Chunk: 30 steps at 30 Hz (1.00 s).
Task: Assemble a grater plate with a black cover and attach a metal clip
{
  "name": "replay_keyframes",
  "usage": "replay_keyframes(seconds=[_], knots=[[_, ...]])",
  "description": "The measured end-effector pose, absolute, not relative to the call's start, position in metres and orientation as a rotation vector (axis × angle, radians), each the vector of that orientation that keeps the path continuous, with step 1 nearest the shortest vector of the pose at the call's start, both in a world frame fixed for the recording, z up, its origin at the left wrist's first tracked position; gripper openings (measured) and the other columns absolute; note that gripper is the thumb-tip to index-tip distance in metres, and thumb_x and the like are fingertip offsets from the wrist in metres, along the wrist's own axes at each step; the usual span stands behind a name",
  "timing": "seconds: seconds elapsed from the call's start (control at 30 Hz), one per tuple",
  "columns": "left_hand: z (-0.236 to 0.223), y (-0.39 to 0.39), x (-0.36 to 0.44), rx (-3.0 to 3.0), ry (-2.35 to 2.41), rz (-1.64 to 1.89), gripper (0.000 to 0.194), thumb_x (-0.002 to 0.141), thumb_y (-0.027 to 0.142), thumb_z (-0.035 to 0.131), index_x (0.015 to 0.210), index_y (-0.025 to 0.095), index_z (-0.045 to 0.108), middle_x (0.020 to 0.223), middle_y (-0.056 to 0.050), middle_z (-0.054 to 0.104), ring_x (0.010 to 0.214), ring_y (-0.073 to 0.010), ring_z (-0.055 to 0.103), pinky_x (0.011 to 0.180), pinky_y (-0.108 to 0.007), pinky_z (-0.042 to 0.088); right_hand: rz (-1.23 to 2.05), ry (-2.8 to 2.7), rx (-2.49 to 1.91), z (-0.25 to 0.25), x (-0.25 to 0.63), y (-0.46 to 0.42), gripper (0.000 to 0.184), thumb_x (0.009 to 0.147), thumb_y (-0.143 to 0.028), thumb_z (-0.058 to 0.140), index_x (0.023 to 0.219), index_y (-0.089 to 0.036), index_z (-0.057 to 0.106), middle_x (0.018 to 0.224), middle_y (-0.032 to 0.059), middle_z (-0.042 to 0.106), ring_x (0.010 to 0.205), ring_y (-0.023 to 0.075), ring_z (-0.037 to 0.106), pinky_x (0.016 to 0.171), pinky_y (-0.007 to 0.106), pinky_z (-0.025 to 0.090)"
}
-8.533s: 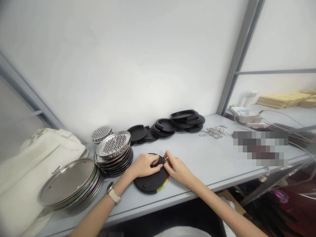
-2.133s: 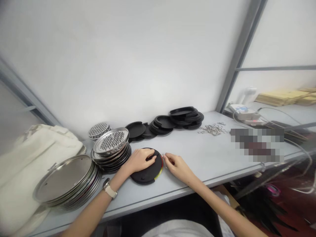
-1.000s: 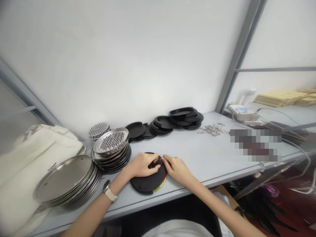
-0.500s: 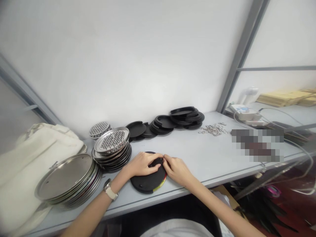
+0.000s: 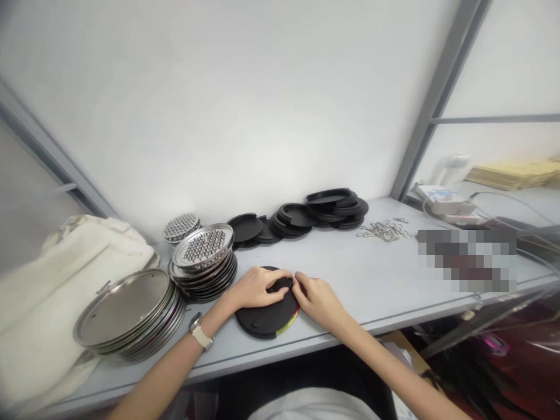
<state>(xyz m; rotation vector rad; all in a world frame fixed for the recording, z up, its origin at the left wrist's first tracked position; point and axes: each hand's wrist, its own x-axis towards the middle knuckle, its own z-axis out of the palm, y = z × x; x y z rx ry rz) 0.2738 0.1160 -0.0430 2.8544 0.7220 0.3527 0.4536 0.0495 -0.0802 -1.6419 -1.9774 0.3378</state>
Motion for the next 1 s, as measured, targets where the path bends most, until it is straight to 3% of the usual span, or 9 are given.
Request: replay_keyframes(seconds=[1.0], knots=[[-0.0391, 0.1139, 0.2746, 2.842, 0.745, 0.343, 0.033, 0.087, 0.035, 0.047, 0.119, 0.028, 0.053, 0.084, 0.000, 0.067, 0.073, -0.0174, 0.063, 0.067, -0.024, 0.041, 0.340, -1.989, -1.636, -0.0841, 0.4554, 0.0505, 0.025, 0.092, -0.029, 0.031, 0.075, -0.022, 0.048, 0.058, 0.0002, 0.057, 0.049, 0.0150, 0.051, 0.050, 0.025, 0.027]])
